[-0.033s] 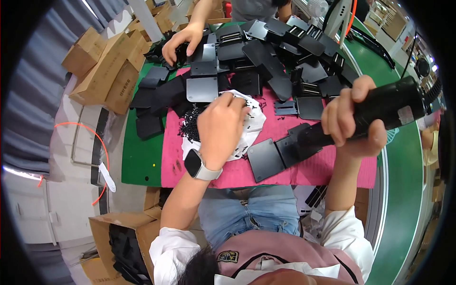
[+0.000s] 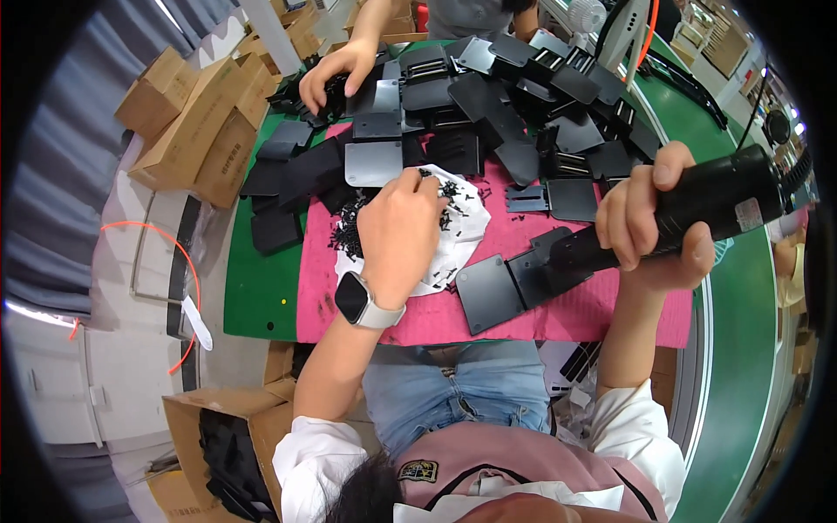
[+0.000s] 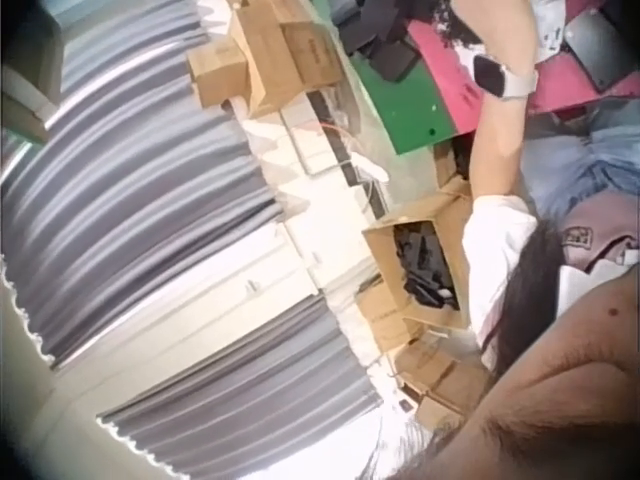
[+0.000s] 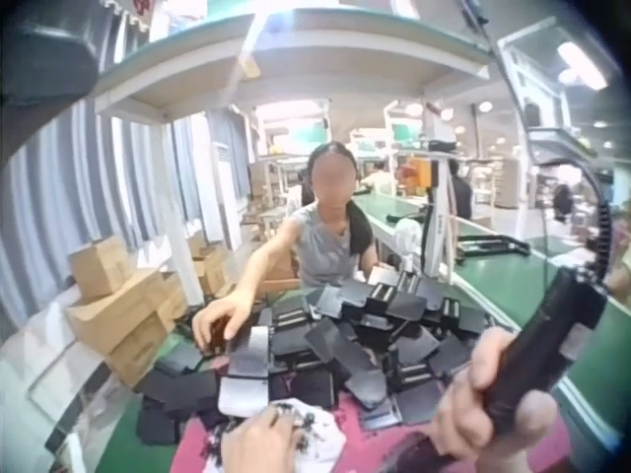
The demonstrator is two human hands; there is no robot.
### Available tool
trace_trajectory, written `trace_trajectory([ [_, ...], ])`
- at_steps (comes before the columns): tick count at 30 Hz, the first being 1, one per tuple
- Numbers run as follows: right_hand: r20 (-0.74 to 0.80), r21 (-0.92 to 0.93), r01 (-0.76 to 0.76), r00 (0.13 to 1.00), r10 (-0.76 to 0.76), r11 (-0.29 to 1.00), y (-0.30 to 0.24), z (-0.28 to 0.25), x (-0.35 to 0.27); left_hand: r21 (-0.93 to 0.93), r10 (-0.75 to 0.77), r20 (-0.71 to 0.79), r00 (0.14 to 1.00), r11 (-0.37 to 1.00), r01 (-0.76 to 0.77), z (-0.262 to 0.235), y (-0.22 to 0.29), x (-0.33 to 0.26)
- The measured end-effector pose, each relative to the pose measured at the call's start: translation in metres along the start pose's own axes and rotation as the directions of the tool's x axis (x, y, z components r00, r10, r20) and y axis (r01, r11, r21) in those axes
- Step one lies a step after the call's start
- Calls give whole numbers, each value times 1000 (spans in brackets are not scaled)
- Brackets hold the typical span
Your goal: Assembling plastic components by driving screws into them using an electric screwdriver.
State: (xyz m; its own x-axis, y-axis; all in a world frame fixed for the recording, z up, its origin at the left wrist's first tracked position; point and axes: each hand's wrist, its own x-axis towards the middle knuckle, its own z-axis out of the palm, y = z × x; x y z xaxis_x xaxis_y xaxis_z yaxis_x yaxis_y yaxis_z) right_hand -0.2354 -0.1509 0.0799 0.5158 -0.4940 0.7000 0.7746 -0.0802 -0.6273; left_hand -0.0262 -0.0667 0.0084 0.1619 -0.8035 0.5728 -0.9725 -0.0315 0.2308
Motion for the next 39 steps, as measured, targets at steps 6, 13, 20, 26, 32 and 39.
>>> trace_trajectory([
  [6,-27,-111,-11,1000,8,994,7,0,-3,156,-45,64,997,987,34,15,-14,-7],
  [13,-39,-87,10,999,-13,996,7,-3,-5,-19,-126,-40,991,992,125,7,-10,-6],
  [20,-35,12,158,987,-158,987,6,0,-3,-901,-172,391,904,129,414,2,10,-4],
  [26,-35,118,239,971,-237,964,9,2,-3,-853,37,506,862,-130,506,-8,14,-8],
  [32,-61,90,238,970,-233,967,9,5,-5,-857,146,497,855,-69,510,-4,16,-9],
  [39,-84,50,216,974,-211,975,15,10,-10,-846,155,501,852,-123,520,2,13,-13],
])
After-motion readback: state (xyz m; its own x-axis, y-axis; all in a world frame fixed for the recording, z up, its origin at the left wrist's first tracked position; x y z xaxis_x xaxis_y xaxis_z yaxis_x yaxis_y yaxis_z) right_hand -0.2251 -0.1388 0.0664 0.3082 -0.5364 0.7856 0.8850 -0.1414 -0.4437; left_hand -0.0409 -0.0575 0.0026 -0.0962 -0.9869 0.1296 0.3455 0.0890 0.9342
